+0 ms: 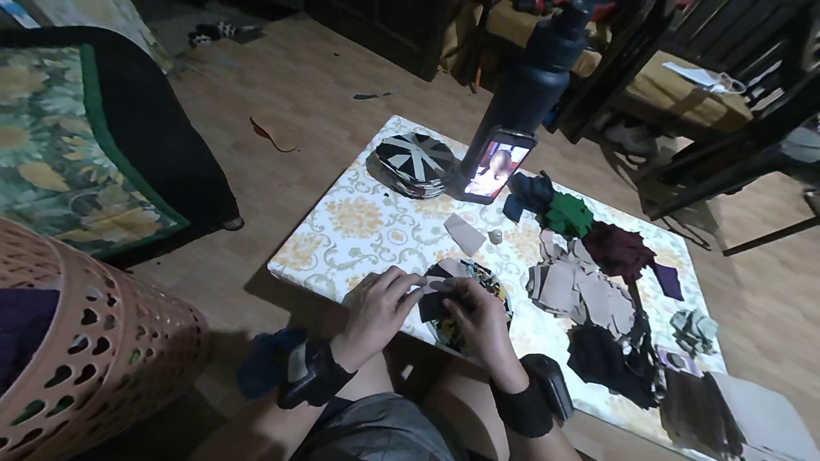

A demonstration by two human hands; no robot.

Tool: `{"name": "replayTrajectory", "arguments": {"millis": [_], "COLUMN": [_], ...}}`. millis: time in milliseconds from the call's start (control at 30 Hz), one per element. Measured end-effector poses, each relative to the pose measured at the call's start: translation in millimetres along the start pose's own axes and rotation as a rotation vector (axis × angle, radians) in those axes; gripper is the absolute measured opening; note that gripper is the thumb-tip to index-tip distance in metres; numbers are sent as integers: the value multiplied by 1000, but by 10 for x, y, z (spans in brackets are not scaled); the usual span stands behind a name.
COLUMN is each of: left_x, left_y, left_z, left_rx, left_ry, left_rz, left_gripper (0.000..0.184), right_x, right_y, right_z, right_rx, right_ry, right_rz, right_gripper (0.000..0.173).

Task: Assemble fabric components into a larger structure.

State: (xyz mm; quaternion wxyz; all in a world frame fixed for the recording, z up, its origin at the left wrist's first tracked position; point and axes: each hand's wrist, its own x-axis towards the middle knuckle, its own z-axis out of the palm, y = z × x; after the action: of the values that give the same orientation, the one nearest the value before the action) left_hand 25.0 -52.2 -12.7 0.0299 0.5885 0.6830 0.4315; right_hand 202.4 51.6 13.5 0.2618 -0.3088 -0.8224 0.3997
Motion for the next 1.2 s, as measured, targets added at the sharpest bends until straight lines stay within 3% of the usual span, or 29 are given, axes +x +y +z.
{"name": "replayTrajectory", "arguments": {"millis": [300,567,667,800,967,1067,1133,1200], "left_x": [-35,-31,-30,-22,15,62,100,122], "left_y": [-9,-32,-25,-23,-29,-14,-23,-30], "left_z": [0,7,0,-1,-4,-15,-17,-43], "left_rx": [94,133,120,104,18,-78,-123,-134], "left_ry": [-130,-138,-140,-147,-107,-38,-8,5], "left_rz": [92,98,92,89,32,-43,-64,-75], "left_gripper": [27,26,26,26,34,37,39,40], "right_x": [-28,-45,-71,-91,-41,-50,-85,-115], "right_y": [-31,-54,-27,-3,-44,10,88,139], "right_z": [22,76,51,-28,-132,-60,1,31], "right_rx": [-47,-520,-536,-501,-495,-561,-639,-673], "right_ry": [52,204,238,129,192,15,-109,-156], "right_rz": [-8,-99,-168,-139,-232,-327,-308,-244], "right_gripper": [29,21,20,25,26,42,59,67]}}
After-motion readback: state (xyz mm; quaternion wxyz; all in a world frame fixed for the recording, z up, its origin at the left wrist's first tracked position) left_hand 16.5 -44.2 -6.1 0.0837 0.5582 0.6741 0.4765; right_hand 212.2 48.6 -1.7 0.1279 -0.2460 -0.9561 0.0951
